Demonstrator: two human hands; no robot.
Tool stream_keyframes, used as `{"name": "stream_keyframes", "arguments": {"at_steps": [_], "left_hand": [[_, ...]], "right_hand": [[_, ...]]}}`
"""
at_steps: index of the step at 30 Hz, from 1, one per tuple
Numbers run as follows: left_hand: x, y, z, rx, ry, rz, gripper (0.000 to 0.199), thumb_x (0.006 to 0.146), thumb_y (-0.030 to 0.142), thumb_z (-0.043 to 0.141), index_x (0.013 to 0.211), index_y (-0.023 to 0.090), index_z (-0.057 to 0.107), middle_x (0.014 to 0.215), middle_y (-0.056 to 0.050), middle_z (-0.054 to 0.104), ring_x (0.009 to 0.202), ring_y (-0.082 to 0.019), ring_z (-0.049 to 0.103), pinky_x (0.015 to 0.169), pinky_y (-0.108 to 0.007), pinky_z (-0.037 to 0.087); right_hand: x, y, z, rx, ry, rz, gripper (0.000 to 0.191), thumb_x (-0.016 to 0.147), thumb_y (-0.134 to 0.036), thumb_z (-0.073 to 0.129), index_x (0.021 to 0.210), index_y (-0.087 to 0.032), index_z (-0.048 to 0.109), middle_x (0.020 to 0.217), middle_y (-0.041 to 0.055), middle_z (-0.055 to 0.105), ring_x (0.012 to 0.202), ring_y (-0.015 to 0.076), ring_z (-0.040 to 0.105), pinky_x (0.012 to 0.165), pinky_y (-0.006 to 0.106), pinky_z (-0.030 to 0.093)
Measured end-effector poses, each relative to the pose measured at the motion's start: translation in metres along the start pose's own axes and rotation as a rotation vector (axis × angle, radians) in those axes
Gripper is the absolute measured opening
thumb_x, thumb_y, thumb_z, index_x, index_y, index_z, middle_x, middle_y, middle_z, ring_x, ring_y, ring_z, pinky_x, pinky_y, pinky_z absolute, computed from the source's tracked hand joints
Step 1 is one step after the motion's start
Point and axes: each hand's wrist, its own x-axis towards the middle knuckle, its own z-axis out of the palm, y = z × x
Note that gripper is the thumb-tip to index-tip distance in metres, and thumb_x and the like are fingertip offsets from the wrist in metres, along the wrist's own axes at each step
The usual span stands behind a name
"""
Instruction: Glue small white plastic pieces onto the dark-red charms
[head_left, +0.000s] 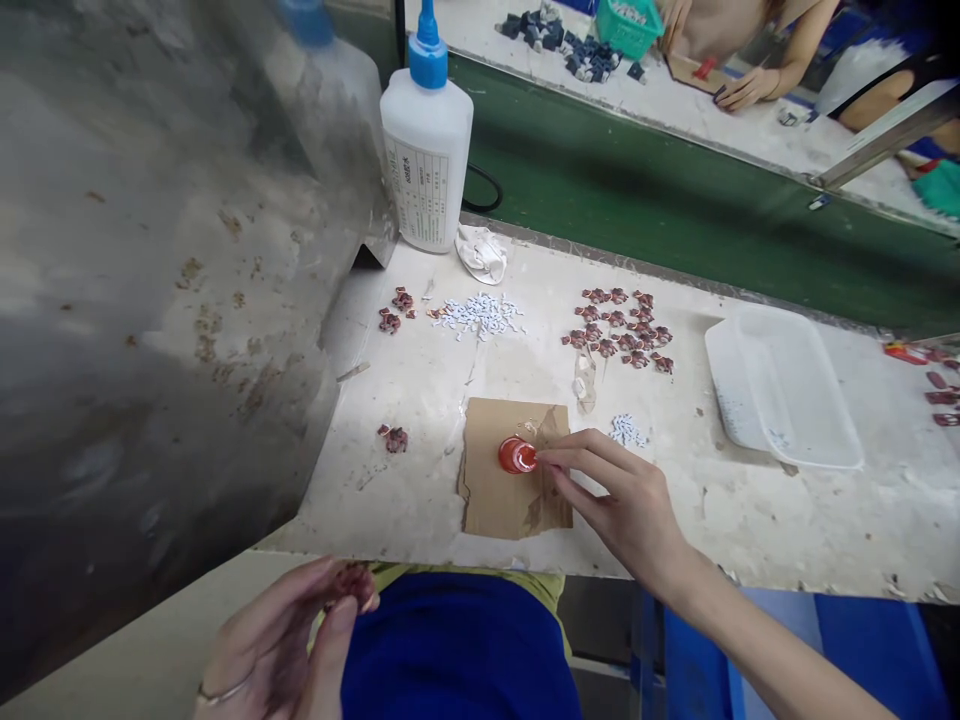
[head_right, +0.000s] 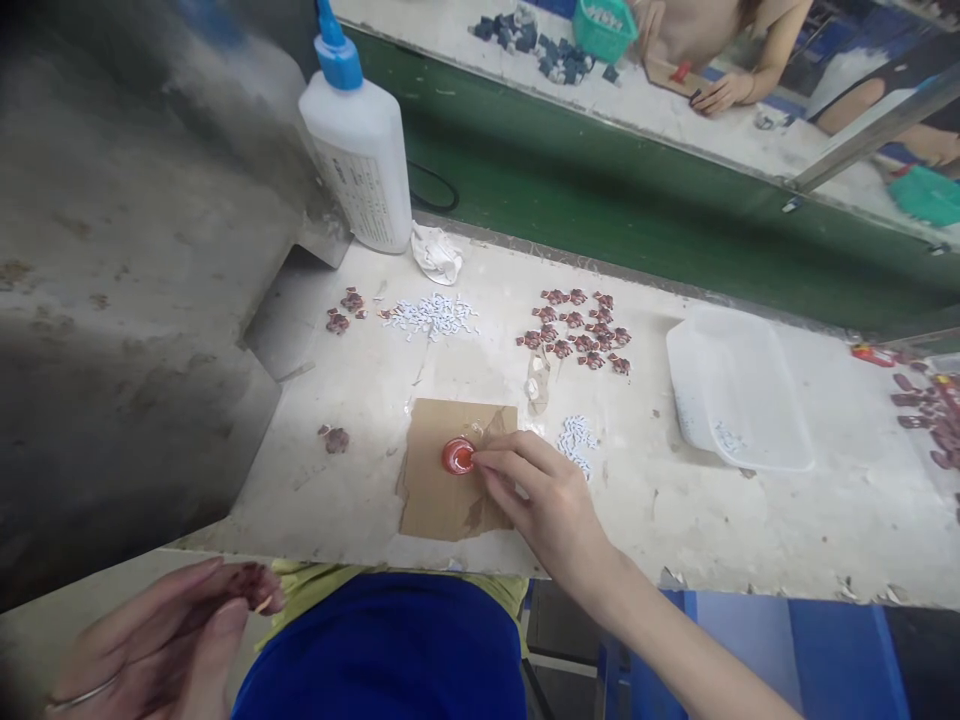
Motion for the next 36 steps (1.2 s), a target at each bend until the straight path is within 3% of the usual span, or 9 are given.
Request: {"name": "stream_keyframes", "arguments": {"at_steps": [3, 9, 13, 17, 22, 27, 36], "left_hand": [[0.011, 0.019, 0.018, -0.016, -0.103, -0.001, 0.011, 0.098, 0.024, 0.058, 0.1, 0.024, 0.069, 0.095, 0.002, 0.069, 0.083, -0.005, 0.07, 0.075, -0.007, 0.058], [0.026, 0.018, 0.025, 0.033, -0.324, 0.289, 0.03, 0.093, 0.012, 0.067, 0.118, 0.029, 0.067, 0.106, 0.006, 0.069, 0.09, -0.003, 0.071, 0.088, -0.008, 0.058], [0.034, 0.027, 0.038, -0.004, -0.284, 0.329, 0.028, 0.091, 0.01, 0.068, 0.112, 0.028, 0.071, 0.107, 0.003, 0.065, 0.09, -0.003, 0.07, 0.083, -0.01, 0.059], [0.034, 0.038, 0.051, -0.101, -0.318, 0.261, 0.025, 0.091, 0.013, 0.072, 0.11, 0.03, 0.071, 0.097, 0.01, 0.075, 0.085, -0.001, 0.073, 0.083, -0.006, 0.058], [0.027, 0.039, 0.059, -0.157, -0.329, 0.154, 0.019, 0.091, 0.02, 0.072, 0.107, 0.031, 0.068, 0.094, 0.014, 0.078, 0.08, -0.005, 0.077, 0.081, -0.009, 0.062], [0.031, 0.042, 0.061, -0.166, -0.335, 0.207, 0.019, 0.088, 0.018, 0.076, 0.103, 0.03, 0.072, 0.096, 0.013, 0.079, 0.078, -0.004, 0.077, 0.082, -0.005, 0.06], [0.038, 0.046, 0.06, -0.155, -0.354, 0.282, 0.023, 0.087, 0.016, 0.077, 0.104, 0.03, 0.071, 0.099, 0.015, 0.078, 0.08, -0.001, 0.075, 0.086, -0.002, 0.058]], "right_hand": [[0.0, 0.0, 0.0, 0.0, -0.001, 0.001, 0.021, 0.099, -0.007, 0.061, 0.109, -0.022, 0.072, 0.103, 0.0055, 0.074, 0.094, 0.0168, 0.071, 0.079, 0.029, 0.059], [-0.002, -0.005, -0.002, 0.117, 0.061, 0.106, 0.019, 0.097, -0.009, 0.064, 0.102, -0.025, 0.073, 0.097, 0.0033, 0.075, 0.089, 0.0173, 0.071, 0.077, 0.031, 0.058], [-0.004, -0.014, -0.002, 0.329, 0.102, 0.242, 0.016, 0.093, -0.011, 0.069, 0.096, -0.026, 0.075, 0.092, 0.0015, 0.076, 0.086, 0.0172, 0.072, 0.075, 0.031, 0.058], [-0.006, -0.032, -0.002, 0.513, 0.111, 0.298, 0.018, 0.091, -0.01, 0.069, 0.093, -0.026, 0.076, 0.09, 0.0016, 0.075, 0.085, 0.0172, 0.071, 0.073, 0.031, 0.058], [-0.007, -0.056, 0.0, 0.59, 0.121, 0.221, 0.018, 0.087, -0.006, 0.07, 0.09, -0.023, 0.073, 0.087, 0.0011, 0.072, 0.078, 0.0147, 0.069, 0.068, 0.029, 0.057], [-0.003, -0.064, 0.003, 0.588, 0.132, 0.132, 0.02, 0.086, -0.002, 0.068, 0.092, -0.02, 0.073, 0.087, 0.0029, 0.074, 0.079, 0.0149, 0.072, 0.067, 0.028, 0.059], [0.002, -0.065, 0.0, 0.539, 0.097, 0.099, 0.019, 0.088, -0.003, 0.067, 0.093, -0.021, 0.073, 0.086, 0.0042, 0.075, 0.077, 0.0159, 0.074, 0.065, 0.028, 0.063]]}}
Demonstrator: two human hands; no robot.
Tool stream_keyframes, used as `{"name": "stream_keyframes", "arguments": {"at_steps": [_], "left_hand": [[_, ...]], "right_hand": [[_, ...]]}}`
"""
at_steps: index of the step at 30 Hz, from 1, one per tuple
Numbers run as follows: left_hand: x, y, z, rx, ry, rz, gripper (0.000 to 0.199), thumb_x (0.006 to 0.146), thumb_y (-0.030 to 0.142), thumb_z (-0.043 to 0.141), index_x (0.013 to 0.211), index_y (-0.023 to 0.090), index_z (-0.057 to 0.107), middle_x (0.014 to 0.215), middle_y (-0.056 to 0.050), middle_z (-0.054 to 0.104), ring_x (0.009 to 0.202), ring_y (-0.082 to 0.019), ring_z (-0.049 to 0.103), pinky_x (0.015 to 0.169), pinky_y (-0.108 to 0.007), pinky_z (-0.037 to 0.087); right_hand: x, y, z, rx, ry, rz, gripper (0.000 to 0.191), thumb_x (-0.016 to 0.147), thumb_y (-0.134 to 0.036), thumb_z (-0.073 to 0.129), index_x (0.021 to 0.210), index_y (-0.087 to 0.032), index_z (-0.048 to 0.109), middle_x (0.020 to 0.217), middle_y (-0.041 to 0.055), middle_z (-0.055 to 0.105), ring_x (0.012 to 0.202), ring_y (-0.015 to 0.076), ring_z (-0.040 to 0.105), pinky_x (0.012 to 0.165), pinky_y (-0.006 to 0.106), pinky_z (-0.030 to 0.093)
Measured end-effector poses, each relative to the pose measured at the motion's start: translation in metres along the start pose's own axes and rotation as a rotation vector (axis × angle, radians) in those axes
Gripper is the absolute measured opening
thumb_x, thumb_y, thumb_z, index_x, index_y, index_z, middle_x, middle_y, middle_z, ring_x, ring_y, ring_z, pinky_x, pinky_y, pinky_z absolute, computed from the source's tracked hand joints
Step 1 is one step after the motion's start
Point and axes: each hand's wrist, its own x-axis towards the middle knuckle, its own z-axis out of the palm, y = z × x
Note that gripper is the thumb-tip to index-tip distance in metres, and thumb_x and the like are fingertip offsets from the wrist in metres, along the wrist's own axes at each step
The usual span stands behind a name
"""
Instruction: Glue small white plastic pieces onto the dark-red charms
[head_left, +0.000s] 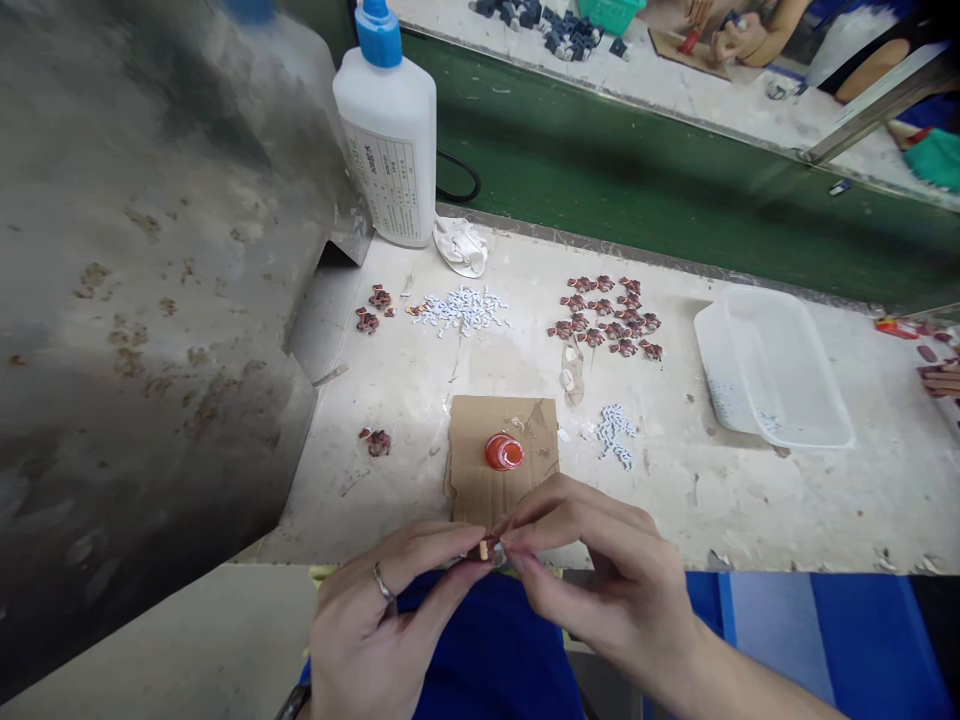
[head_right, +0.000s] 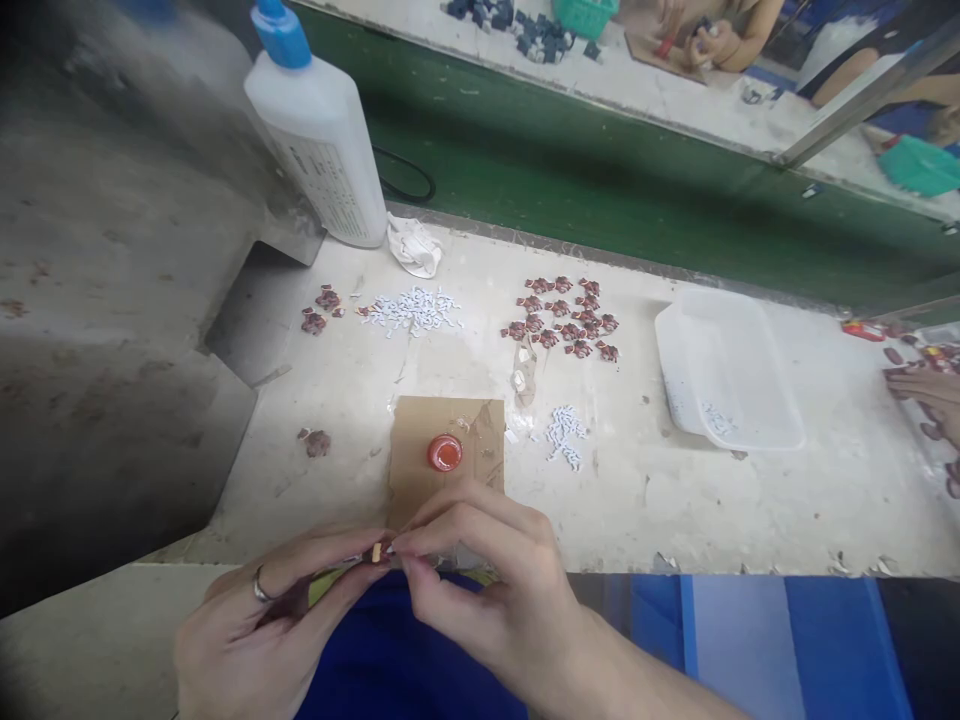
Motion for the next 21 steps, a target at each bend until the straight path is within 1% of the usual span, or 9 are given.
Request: {"name": "stream_keyframes", "arguments": {"at_steps": [2, 6, 11, 14, 15, 17, 19, 21], "left_hand": [[0.0, -0.001, -0.001, 0.005, -0.018, 0.013, 0.026, 0.086, 0.014, 0.077, 0.105, 0.029, 0.071, 0.101, 0.014, 0.078, 0.083, -0.002, 0.075, 0.088, -0.004, 0.058], [-0.002, -0.003, -0.002, 0.03, -0.016, 0.043, 0.025, 0.085, 0.014, 0.078, 0.105, 0.028, 0.071, 0.102, 0.012, 0.078, 0.084, -0.003, 0.075, 0.089, -0.006, 0.059], [-0.002, -0.001, -0.002, 0.052, -0.012, 0.037, 0.023, 0.087, 0.014, 0.076, 0.105, 0.027, 0.072, 0.103, 0.01, 0.078, 0.086, -0.004, 0.076, 0.09, -0.007, 0.06], [0.0, 0.001, -0.002, 0.052, -0.026, 0.045, 0.024, 0.087, 0.014, 0.076, 0.107, 0.027, 0.072, 0.104, 0.011, 0.078, 0.087, -0.004, 0.076, 0.09, -0.008, 0.06], [0.001, 0.002, -0.003, 0.051, -0.03, 0.05, 0.024, 0.087, 0.015, 0.076, 0.107, 0.028, 0.072, 0.105, 0.011, 0.078, 0.087, -0.004, 0.076, 0.09, -0.007, 0.059], [0.004, 0.004, -0.003, 0.049, -0.043, 0.041, 0.021, 0.088, 0.018, 0.076, 0.106, 0.028, 0.072, 0.105, 0.012, 0.078, 0.087, -0.003, 0.076, 0.092, -0.005, 0.058], [0.007, 0.006, -0.004, 0.039, -0.053, 0.035, 0.017, 0.09, 0.02, 0.073, 0.105, 0.029, 0.072, 0.103, 0.013, 0.078, 0.086, -0.002, 0.076, 0.091, -0.004, 0.057], [0.009, 0.008, -0.005, 0.043, -0.067, 0.032, 0.016, 0.091, 0.02, 0.072, 0.104, 0.029, 0.072, 0.101, 0.012, 0.079, 0.083, -0.003, 0.076, 0.089, -0.004, 0.057]], "right_hand": [[0.0, 0.0, -0.001, -0.043, -0.016, -0.032, 0.02, 0.089, -0.004, 0.067, 0.096, -0.021, 0.073, 0.087, 0.0044, 0.075, 0.077, 0.0155, 0.074, 0.064, 0.027, 0.063], [-0.003, 0.0, -0.004, -0.197, -0.112, -0.118, 0.021, 0.095, -0.006, 0.063, 0.107, -0.02, 0.072, 0.098, 0.0076, 0.076, 0.08, 0.0155, 0.076, 0.064, 0.024, 0.065], [-0.004, -0.003, -0.009, -0.393, -0.185, -0.297, 0.022, 0.098, -0.002, 0.057, 0.114, -0.009, 0.069, 0.1, 0.0151, 0.076, 0.091, 0.0199, 0.077, 0.076, 0.027, 0.067], [-0.005, -0.005, -0.011, -0.415, -0.22, -0.333, 0.024, 0.096, 0.0, 0.057, 0.116, -0.007, 0.068, 0.102, 0.0169, 0.076, 0.097, 0.0223, 0.076, 0.08, 0.029, 0.068], [-0.005, -0.005, -0.011, -0.407, -0.206, -0.329, 0.025, 0.096, 0.0, 0.058, 0.116, -0.008, 0.068, 0.102, 0.0163, 0.076, 0.096, 0.0219, 0.076, 0.079, 0.028, 0.068], [-0.006, -0.004, -0.009, -0.348, -0.136, -0.265, 0.027, 0.095, -0.001, 0.06, 0.117, -0.014, 0.069, 0.101, 0.0125, 0.075, 0.09, 0.0193, 0.076, 0.075, 0.026, 0.067], [-0.007, -0.002, -0.006, -0.223, -0.056, -0.131, 0.032, 0.092, -0.004, 0.066, 0.119, -0.02, 0.068, 0.1, 0.0078, 0.075, 0.085, 0.0173, 0.076, 0.073, 0.026, 0.067], [-0.009, 0.001, -0.003, -0.071, -0.023, 0.028, 0.037, 0.088, -0.01, 0.074, 0.121, -0.024, 0.067, 0.1, 0.0048, 0.075, 0.086, 0.0171, 0.076, 0.076, 0.028, 0.068]]}}
